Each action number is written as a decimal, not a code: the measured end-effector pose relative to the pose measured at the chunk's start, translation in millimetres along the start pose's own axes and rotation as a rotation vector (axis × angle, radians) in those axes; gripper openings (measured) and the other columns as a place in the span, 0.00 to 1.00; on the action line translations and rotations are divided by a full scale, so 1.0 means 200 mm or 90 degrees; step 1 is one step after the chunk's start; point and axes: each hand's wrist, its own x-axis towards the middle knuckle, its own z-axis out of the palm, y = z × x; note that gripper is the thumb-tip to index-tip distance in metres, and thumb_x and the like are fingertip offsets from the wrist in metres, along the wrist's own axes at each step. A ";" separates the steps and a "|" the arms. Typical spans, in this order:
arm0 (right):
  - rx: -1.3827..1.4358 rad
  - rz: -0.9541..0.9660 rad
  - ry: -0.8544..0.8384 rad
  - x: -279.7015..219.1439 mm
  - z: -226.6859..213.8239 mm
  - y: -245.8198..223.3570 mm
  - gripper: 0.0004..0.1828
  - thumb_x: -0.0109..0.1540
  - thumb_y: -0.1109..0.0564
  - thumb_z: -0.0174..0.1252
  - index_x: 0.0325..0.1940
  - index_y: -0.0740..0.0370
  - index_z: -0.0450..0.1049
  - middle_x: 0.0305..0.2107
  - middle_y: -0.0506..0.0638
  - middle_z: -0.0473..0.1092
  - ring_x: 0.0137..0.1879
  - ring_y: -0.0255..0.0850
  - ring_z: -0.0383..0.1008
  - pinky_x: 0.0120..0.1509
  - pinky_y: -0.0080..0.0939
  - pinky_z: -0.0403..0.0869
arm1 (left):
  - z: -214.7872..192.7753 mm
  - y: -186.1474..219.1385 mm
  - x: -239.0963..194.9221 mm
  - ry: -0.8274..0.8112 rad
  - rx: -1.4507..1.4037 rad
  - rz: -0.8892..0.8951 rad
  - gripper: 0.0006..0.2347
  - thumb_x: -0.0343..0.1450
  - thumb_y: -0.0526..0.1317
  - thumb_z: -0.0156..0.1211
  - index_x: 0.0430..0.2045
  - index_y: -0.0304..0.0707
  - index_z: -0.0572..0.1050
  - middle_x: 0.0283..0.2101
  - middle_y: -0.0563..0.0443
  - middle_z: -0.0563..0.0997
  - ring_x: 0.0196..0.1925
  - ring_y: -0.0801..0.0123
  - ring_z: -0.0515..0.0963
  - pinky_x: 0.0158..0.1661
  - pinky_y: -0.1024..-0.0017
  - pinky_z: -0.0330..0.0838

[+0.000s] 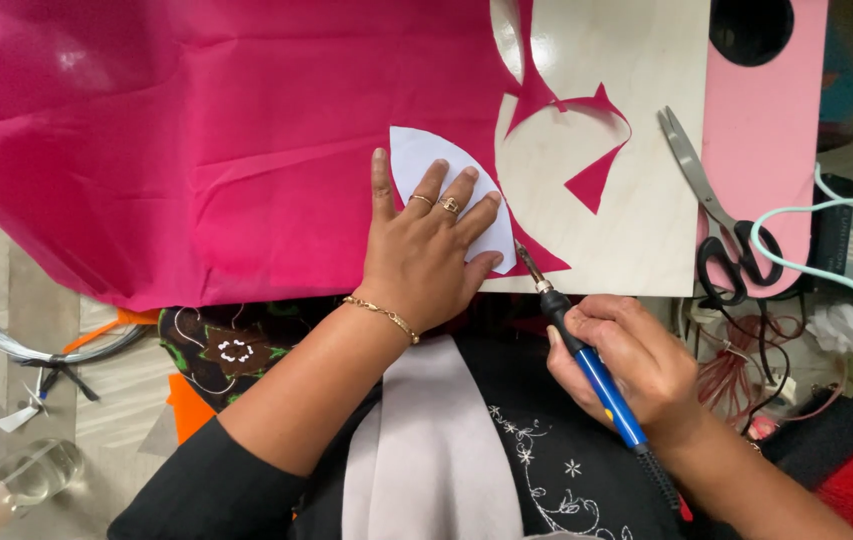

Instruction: Using a heat tool to cut out specific shapes from pink fabric using a paper template

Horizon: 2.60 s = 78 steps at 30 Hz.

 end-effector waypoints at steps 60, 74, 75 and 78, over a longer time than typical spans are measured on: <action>-0.005 0.015 -0.030 -0.08 -0.06 -0.08 0.09 0.53 0.64 0.62 0.30 0.71 0.68 0.28 0.58 0.68 0.30 0.42 0.70 0.38 0.33 0.73 | 0.03 0.01 0.00 -0.016 0.005 -0.011 0.23 0.64 0.60 0.52 0.51 0.57 0.70 0.58 0.53 0.71 0.64 0.57 0.65 0.60 0.33 0.30; -0.005 0.014 -0.037 -0.11 -0.06 -0.09 0.08 0.53 0.64 0.62 0.30 0.70 0.69 0.28 0.57 0.68 0.31 0.43 0.71 0.39 0.33 0.74 | 0.03 0.01 0.00 -0.019 0.002 -0.014 0.23 0.65 0.60 0.52 0.52 0.57 0.70 0.59 0.53 0.70 0.64 0.57 0.64 0.60 0.33 0.31; -0.011 0.014 -0.040 -0.12 -0.06 -0.08 0.08 0.53 0.63 0.62 0.30 0.69 0.69 0.28 0.57 0.69 0.31 0.42 0.71 0.40 0.33 0.74 | 0.03 0.01 0.00 -0.030 0.002 -0.016 0.23 0.65 0.60 0.50 0.52 0.57 0.70 0.59 0.53 0.70 0.64 0.57 0.64 0.60 0.33 0.30; 0.004 0.019 -0.038 -0.13 -0.06 -0.08 0.08 0.53 0.64 0.62 0.30 0.70 0.69 0.28 0.58 0.69 0.32 0.43 0.72 0.40 0.34 0.74 | 0.03 0.00 0.00 -0.022 0.001 -0.014 0.23 0.65 0.60 0.51 0.52 0.57 0.70 0.59 0.53 0.70 0.64 0.57 0.64 0.60 0.33 0.30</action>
